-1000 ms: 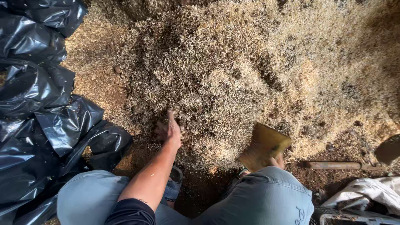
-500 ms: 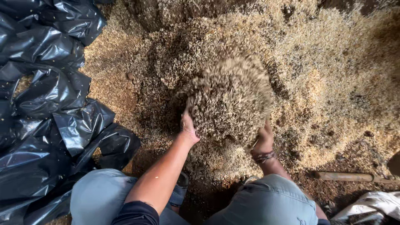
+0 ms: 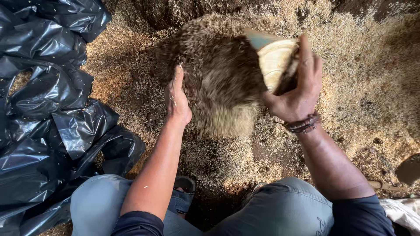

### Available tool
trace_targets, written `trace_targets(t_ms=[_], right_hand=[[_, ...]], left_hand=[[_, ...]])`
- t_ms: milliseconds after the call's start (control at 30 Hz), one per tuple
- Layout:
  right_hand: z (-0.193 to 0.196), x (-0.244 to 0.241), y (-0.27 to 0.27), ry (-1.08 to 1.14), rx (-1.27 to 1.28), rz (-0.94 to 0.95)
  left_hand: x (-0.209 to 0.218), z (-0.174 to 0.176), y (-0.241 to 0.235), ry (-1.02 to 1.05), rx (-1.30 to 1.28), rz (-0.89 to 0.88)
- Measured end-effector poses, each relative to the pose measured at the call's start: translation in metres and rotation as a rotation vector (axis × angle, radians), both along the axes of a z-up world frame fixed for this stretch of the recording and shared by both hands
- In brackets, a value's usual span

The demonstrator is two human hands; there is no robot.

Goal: The person mixes a pile of soil and wood shavings using a small shovel and hands. They repeatedly scoop and turn the materials to blend them together in an outdoor area.

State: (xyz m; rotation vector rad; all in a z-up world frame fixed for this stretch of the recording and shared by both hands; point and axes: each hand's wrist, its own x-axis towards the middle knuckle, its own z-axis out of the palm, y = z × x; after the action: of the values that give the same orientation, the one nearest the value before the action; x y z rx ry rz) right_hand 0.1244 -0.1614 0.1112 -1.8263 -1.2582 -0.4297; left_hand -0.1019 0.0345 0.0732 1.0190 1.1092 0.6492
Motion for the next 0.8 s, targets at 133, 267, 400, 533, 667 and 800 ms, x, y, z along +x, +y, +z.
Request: trace_targets(t_ms=[133, 267, 400, 533, 667, 800], right_hand=[[-0.011, 0.018, -0.022, 0.109, 0.231, 0.128], [-0.027, 0.034, -0.050, -0.055, 0.269, 0.051], [-0.070, 0.025, -0.047, 0.637, 0.354, -0.043], [-0.116, 0.025, -0.050, 0.293, 0.105, -0.114], [-0.129, 0.075, -0.062, -0.108, -0.047, -0.321], [-0.132, 0.100, -0.087, -0.318, -0.384, -0.467]], left_hand=[[-0.003, -0.023, -0.011, 0.176, 0.082, 0.106], [0.001, -0.045, -0.034, 0.438, 0.519, -0.021], [0.013, -0.055, -0.063, 0.583, 0.745, -0.106], [0.022, -0.070, -0.083, 0.523, 0.843, -0.141], [0.005, -0.090, -0.083, 0.552, 0.819, -0.108], [-0.015, -0.103, -0.081, 0.676, 0.835, -0.021]])
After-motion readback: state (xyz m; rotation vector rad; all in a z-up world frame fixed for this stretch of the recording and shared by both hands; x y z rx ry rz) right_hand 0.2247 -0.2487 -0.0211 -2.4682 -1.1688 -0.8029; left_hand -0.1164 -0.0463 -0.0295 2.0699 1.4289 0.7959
